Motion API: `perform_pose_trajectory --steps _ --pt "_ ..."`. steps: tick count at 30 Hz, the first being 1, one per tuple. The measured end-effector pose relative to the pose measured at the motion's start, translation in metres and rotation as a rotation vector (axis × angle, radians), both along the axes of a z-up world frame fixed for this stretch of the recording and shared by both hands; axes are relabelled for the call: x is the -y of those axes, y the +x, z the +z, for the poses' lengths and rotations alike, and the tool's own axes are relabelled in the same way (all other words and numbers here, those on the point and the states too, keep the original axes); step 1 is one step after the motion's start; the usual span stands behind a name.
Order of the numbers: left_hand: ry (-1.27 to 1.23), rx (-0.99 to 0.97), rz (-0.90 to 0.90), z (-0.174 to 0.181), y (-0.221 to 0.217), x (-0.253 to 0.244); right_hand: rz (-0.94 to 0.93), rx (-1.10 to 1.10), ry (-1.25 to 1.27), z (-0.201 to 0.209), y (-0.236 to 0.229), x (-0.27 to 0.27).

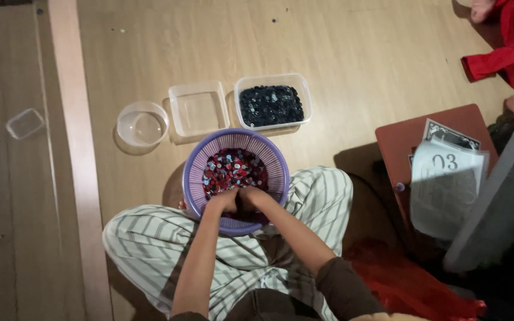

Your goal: Sorting through a basket of mixed buttons to organize or select specific pieces

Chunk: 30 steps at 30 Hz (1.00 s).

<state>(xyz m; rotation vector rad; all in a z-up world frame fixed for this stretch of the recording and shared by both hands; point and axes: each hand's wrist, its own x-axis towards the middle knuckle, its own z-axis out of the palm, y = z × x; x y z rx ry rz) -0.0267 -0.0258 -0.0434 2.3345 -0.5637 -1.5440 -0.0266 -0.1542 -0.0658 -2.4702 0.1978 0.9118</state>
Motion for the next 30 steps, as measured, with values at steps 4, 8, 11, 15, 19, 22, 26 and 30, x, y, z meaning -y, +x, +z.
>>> perform_pose_trajectory --steps 4,8,11,15,19,22,26,30 --pt "-0.077 0.048 0.085 0.051 -0.009 -0.004 0.075 0.087 0.046 -0.018 -0.015 0.017" --pt "-0.352 0.261 0.778 -0.017 -0.011 -0.008 -0.011 0.254 0.175 -0.026 -0.013 0.031" --pt "-0.630 0.163 1.224 0.027 -0.011 -0.008 -0.264 0.440 0.392 -0.006 -0.007 0.035" --pt "-0.931 -0.089 1.578 0.083 -0.009 -0.012 -0.460 0.535 0.687 0.017 0.001 0.041" --pt "-1.033 -0.290 1.836 0.056 -0.009 -0.022 -0.537 0.491 0.780 0.054 -0.002 0.035" --pt "-1.072 -0.336 1.875 0.055 -0.013 -0.023 -0.561 0.467 0.785 0.051 -0.003 0.032" --pt "-1.094 -0.358 1.820 0.061 -0.017 -0.019 -0.520 0.458 0.788 0.053 -0.012 0.026" --pt "-1.058 -0.305 1.751 0.089 -0.020 -0.020 -0.444 0.478 0.814 0.086 -0.014 0.024"
